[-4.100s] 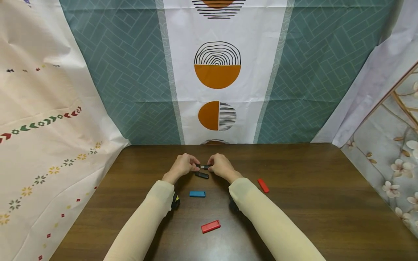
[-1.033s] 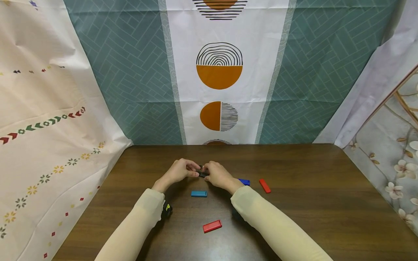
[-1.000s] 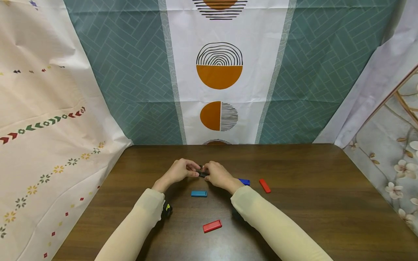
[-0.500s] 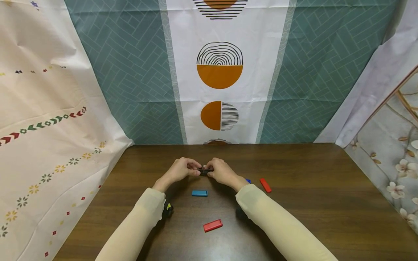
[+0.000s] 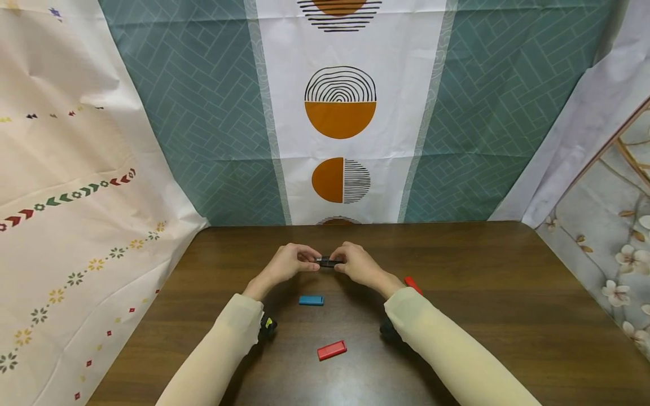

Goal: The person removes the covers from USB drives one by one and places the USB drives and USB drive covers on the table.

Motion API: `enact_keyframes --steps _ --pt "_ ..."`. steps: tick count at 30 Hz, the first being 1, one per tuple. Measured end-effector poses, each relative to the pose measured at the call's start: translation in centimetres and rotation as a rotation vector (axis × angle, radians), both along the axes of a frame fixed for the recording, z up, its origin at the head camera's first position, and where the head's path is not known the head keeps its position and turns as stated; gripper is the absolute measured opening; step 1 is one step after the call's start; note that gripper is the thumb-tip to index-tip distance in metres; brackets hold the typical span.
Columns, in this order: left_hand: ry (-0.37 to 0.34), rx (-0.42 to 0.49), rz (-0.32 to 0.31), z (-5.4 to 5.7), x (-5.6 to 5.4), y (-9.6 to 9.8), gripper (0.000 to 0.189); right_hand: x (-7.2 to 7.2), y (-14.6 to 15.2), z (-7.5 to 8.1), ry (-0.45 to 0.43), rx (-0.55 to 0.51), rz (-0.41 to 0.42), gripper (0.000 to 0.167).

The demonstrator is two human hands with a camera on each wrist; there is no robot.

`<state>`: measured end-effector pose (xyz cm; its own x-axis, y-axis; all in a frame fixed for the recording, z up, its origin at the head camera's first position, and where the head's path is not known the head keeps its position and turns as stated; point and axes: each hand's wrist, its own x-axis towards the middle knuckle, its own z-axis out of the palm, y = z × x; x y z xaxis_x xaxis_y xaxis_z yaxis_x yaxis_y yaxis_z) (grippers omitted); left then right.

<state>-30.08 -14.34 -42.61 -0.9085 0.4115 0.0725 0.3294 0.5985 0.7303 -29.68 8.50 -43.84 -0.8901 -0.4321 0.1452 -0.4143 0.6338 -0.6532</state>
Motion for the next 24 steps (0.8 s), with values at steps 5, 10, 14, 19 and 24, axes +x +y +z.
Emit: enact_keyframes --steps 5,10,14,19,24 --pt "0.009 0.019 -0.016 0.4 0.7 1.1 0.023 0.7 1.7 0.6 0.048 -0.012 0.015 0.015" --pt "0.027 0.040 -0.051 0.6 1.3 2.4 0.023 1.6 3.3 1.0 0.084 -0.024 0.036 0.017" --pt "0.038 0.057 -0.060 0.8 1.7 3.4 0.025 2.2 4.2 1.3 0.103 -0.030 0.042 0.017" --pt "0.050 0.076 -0.062 1.1 2.1 4.4 0.027 2.8 5.1 1.7 0.125 -0.049 0.034 0.015" --pt "0.049 0.083 -0.063 1.1 2.6 5.2 0.029 3.4 5.9 1.8 0.147 -0.042 0.029 0.016"
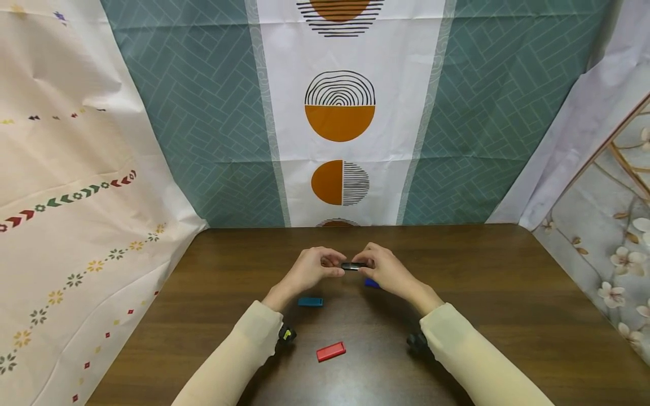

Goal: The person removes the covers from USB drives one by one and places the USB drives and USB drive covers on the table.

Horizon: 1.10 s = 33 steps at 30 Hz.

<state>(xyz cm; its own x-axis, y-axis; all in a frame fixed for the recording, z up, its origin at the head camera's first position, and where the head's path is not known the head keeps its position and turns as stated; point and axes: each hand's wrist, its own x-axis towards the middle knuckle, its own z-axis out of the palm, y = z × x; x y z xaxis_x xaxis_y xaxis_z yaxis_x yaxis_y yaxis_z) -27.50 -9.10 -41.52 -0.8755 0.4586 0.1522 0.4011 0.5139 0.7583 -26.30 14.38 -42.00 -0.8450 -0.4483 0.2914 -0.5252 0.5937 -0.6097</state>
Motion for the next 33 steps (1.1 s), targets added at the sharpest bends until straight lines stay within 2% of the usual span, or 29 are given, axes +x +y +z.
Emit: enact_keyframes --steps 15,23,29,33 --pt "0.062 0.018 0.009 -0.1 2.8 2.0 0.027 2.0 1.6 0.5 -0.024 -0.047 0.015 0.020" --pt "0.082 0.030 0.034 -0.4 3.1 2.9 0.026 2.5 2.2 0.3 -0.014 -0.073 0.004 0.022" --pt "0.132 0.043 0.057 -0.9 3.1 3.4 0.021 2.8 2.3 0.0 0.034 -0.090 0.006 0.022" --pt "0.168 0.051 0.072 -0.9 3.2 3.7 0.018 2.9 2.7 -0.2 0.042 -0.128 -0.011 0.024"
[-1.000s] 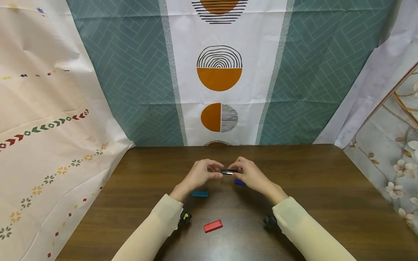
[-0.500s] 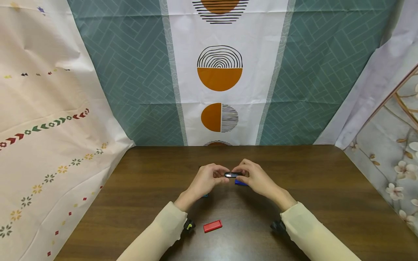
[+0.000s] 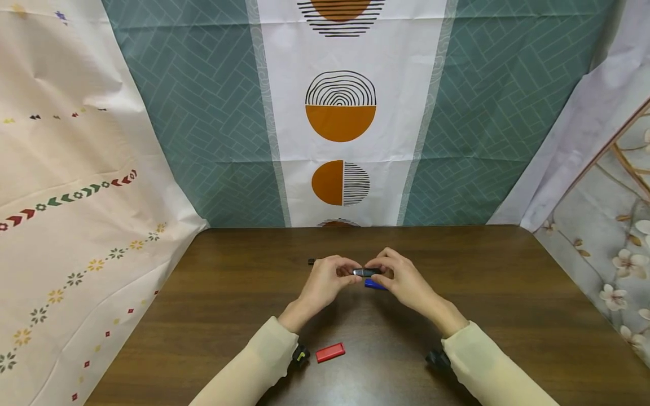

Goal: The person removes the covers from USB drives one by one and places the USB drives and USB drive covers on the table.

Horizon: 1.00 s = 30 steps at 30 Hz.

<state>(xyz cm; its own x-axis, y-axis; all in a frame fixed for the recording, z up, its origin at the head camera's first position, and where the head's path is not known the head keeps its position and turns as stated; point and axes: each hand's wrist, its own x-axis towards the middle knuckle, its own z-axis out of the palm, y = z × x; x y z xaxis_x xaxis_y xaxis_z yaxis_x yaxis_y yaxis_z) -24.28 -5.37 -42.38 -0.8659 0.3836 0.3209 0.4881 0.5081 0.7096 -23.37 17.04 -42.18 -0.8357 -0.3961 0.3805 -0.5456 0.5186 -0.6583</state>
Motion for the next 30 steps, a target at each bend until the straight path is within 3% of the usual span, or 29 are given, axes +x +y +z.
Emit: enact_keyframes --steps 30 --pt "-0.024 0.047 0.005 -0.46 0.34 -0.14 0.019 0.59 -0.08 -0.88 0.011 -0.073 -0.082 0.018"
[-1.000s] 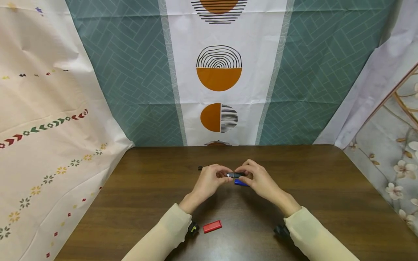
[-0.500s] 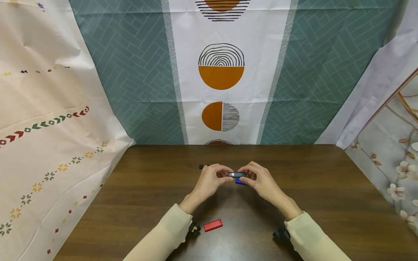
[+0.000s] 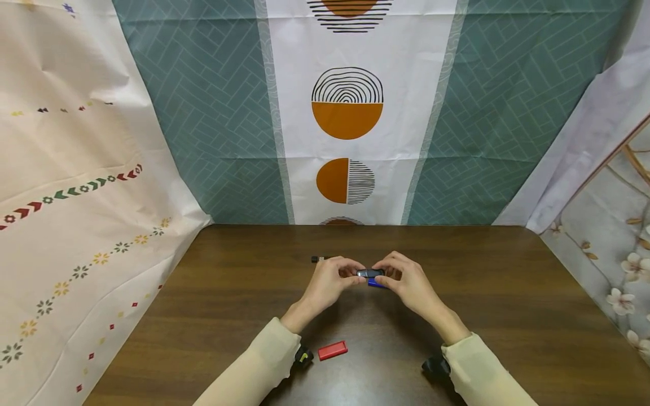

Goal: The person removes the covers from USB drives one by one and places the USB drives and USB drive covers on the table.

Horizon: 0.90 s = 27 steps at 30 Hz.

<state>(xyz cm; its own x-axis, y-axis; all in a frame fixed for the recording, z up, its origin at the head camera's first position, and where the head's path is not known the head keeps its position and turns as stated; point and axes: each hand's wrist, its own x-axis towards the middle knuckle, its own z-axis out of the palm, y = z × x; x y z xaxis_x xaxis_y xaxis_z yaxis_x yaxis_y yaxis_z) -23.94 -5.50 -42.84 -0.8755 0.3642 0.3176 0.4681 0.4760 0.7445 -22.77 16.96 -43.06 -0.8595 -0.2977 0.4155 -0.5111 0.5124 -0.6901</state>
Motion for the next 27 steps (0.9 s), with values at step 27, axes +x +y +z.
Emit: enact_keyframes --steps 27 --pt "0.003 0.004 -0.010 -0.04 -0.30 0.09 0.021 -0.09 0.51 0.13 -0.010 -0.021 0.003 0.017"
